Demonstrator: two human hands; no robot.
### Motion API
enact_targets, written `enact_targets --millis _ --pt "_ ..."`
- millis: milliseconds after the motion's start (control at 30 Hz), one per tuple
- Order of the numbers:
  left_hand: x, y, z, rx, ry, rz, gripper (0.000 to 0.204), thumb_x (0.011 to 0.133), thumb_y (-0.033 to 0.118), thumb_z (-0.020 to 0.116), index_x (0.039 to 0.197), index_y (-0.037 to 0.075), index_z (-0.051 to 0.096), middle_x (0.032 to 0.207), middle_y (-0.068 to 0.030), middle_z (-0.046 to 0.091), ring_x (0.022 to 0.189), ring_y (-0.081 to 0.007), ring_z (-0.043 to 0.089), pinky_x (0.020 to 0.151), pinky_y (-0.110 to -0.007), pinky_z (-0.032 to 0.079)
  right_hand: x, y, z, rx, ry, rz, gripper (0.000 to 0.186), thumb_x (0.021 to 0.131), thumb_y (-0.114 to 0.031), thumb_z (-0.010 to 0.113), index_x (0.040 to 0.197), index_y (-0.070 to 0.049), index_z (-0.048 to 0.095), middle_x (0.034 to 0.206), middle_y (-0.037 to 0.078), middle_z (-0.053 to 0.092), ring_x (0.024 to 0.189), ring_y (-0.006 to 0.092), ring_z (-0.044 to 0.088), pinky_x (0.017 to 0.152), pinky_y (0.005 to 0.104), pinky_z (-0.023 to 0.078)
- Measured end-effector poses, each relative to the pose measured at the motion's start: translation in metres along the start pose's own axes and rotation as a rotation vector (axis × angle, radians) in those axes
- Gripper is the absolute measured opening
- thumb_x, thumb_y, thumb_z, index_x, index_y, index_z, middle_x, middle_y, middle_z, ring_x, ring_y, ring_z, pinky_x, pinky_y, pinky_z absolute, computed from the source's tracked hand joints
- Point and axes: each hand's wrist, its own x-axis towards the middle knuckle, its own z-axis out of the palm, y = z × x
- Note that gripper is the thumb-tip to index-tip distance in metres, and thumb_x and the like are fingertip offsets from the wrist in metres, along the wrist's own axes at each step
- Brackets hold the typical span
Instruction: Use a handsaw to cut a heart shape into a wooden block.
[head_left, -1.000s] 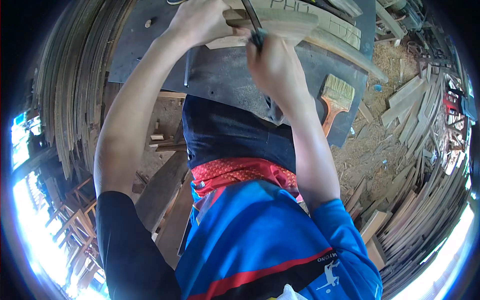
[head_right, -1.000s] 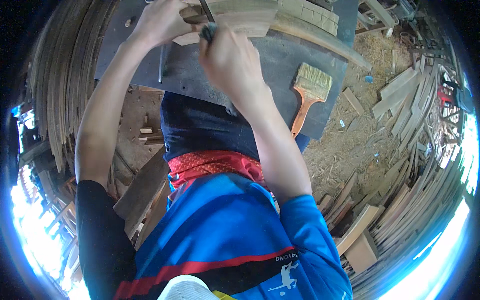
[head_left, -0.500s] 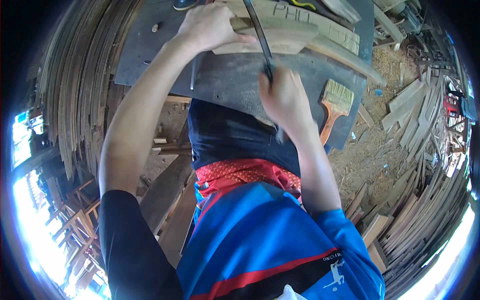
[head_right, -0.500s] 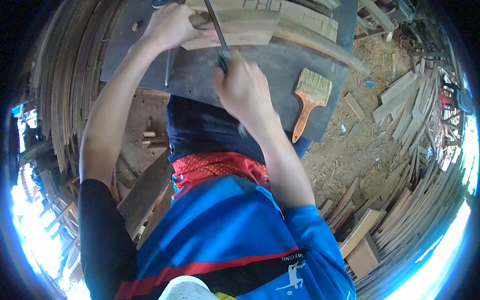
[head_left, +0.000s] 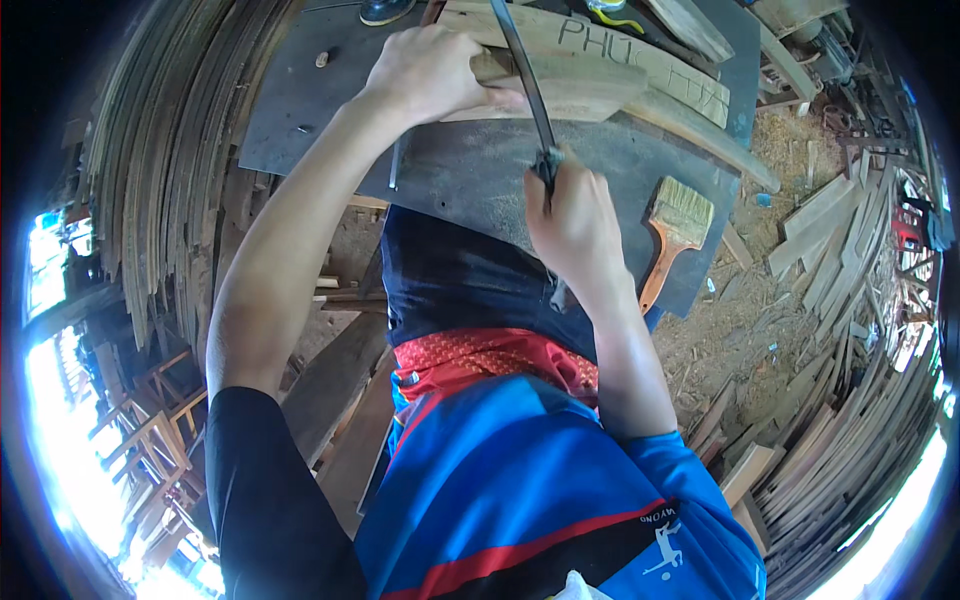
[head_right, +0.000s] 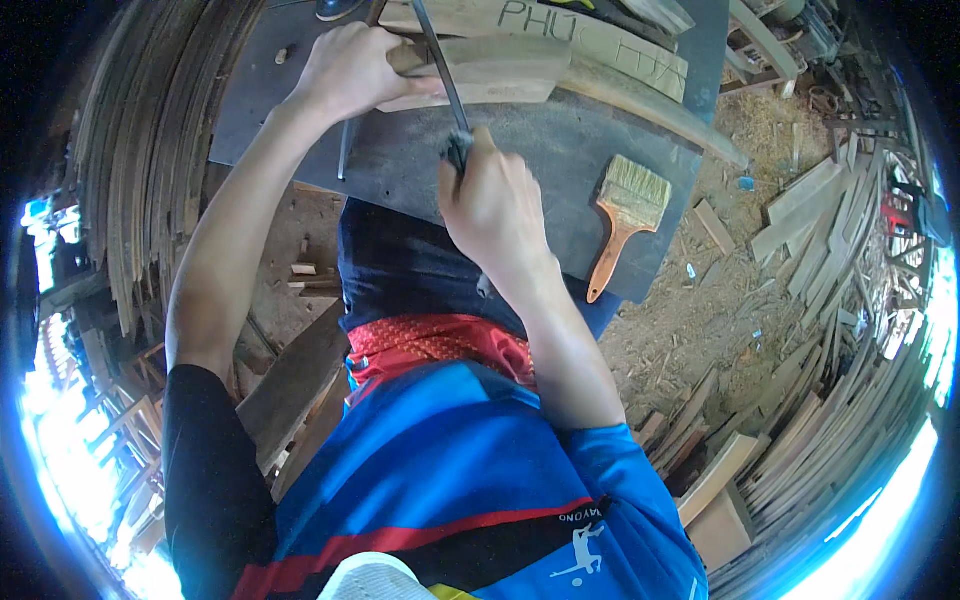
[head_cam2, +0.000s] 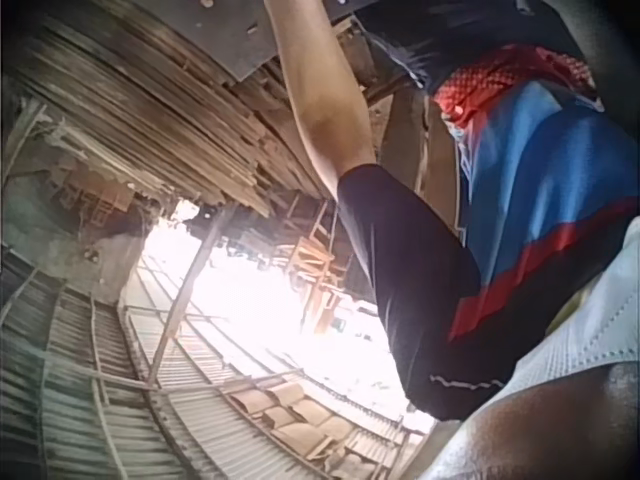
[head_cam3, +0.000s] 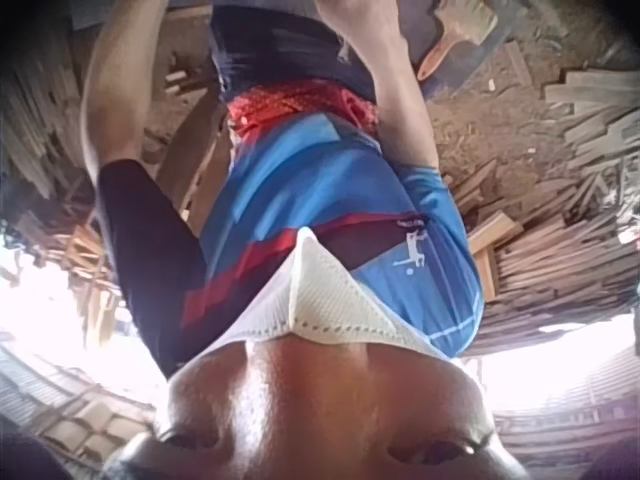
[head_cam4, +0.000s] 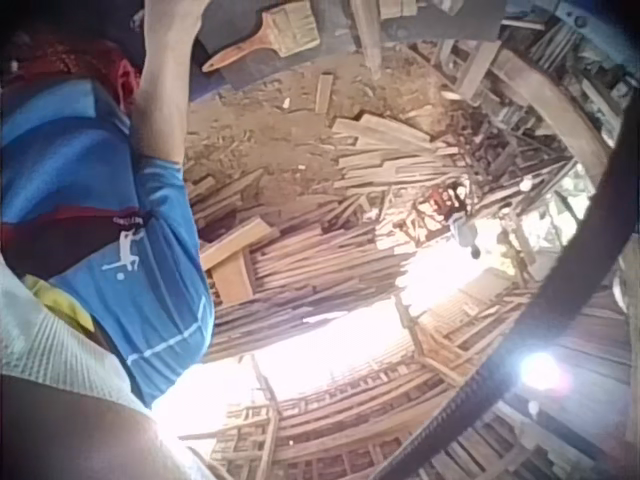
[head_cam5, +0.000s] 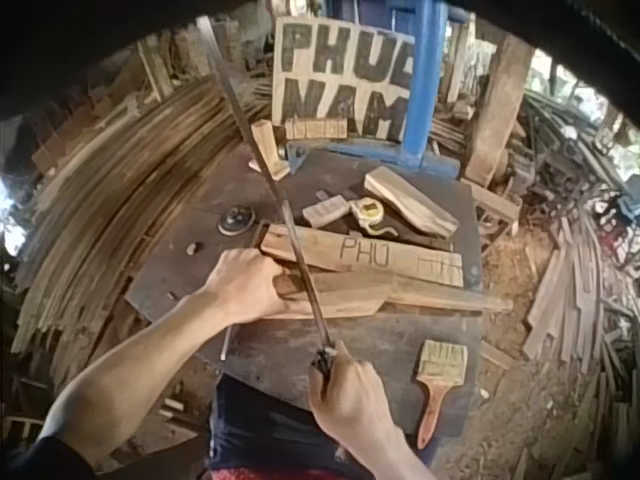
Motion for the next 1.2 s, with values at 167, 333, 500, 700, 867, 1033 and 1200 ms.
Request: enact_targets --millis 167,333,500,700,867,1033,1200 --pt "-0.003 -0.010 0.004 -0.025 0.113 0.077 0.052 0.070 0.058 0.073 0.093 0.012 0.076 0.087 -0.0154 0.072 0.087 -0.0337 0.070 0.081 -0.044 0.056 0.049 -0.017 0.004 -0.076 0.074 -0.141 0.028 0.090 -0.023 0.059 0.094 0.005 0.057 0.069 0.028 0.063 0.072 0.0494 0.064 0.066 0.0534 0.053" --pt "-0.010 -0.001 0.006 0.072 0.113 0.055 0.071 0.068 0.077 0.067 0.092 0.011 0.076 0.087 -0.0151 0.073 0.085 -0.0334 0.071 0.081 -0.043 0.057 -0.014 0.002 -0.020 -0.073 -0.022 -0.079 0.028 0.090 -0.023 0.060 0.087 0.005 0.057 0.072 0.030 0.063 0.075 0.0478 0.063 0.068 0.0535 0.052" --pt "-0.004 -0.001 -0.005 -0.054 0.162 0.049 0.068 0.066 0.076 0.067 0.099 0.017 0.077 0.086 -0.0148 0.072 0.084 -0.0320 0.071 0.079 -0.043 0.056 0.016 0.001 -0.017 -0.122 0.102 -0.277 0.028 0.090 -0.023 0.061 0.085 0.004 0.057 0.072 0.027 0.061 0.074 0.0469 0.061 0.069 0.0539 0.050" --pt "-0.017 -0.002 0.000 0.074 0.082 0.025 0.067 0.069 0.077 0.066 0.103 0.020 0.077 0.085 -0.0139 0.072 0.086 -0.0337 0.070 0.083 -0.046 0.054 -0.024 -0.007 -0.036 -0.088 -0.030 -0.178 0.025 0.090 -0.023 0.061 0.086 0.002 0.057 0.076 0.027 0.062 0.078 0.0471 0.060 0.070 0.0545 0.048" --pt "-0.015 0.000 0.003 0.087 0.113 0.043 0.060 0.069 0.074 0.069 0.094 0.020 0.077 0.078 -0.0141 0.071 0.081 -0.0334 0.070 0.077 -0.045 0.055 -0.006 0.001 -0.034 -0.090 0.021 -0.271 0.025 0.090 -0.022 0.061 0.084 0.003 0.056 0.075 0.026 0.061 0.078 0.0462 0.060 0.070 0.0539 0.048" --pt "-0.026 -0.001 0.003 0.067 0.238 0.089 0.055 0.071 0.069 0.072 0.088 0.017 0.077 0.073 -0.0142 0.070 0.076 -0.0325 0.070 0.070 -0.043 0.056 0.004 -0.012 -0.032 -0.126 -0.057 -0.231 0.025 0.088 -0.020 0.063 0.088 0.004 0.056 0.072 0.027 0.061 0.076 0.0455 0.062 0.069 0.0532 0.050" --pt "-0.041 0.003 0.024 0.068 0.364 0.133 0.053 0.069 0.068 0.072 0.088 0.018 0.078 0.060 -0.0064 0.067 0.060 -0.0259 0.069 0.056 -0.037 0.056 -0.047 -0.009 -0.054 -0.146 -0.241 0.022 0.029 0.086 -0.019 0.065 0.097 0.006 0.054 0.065 0.026 0.061 0.067 0.0478 0.063 0.064 0.0527 0.052"
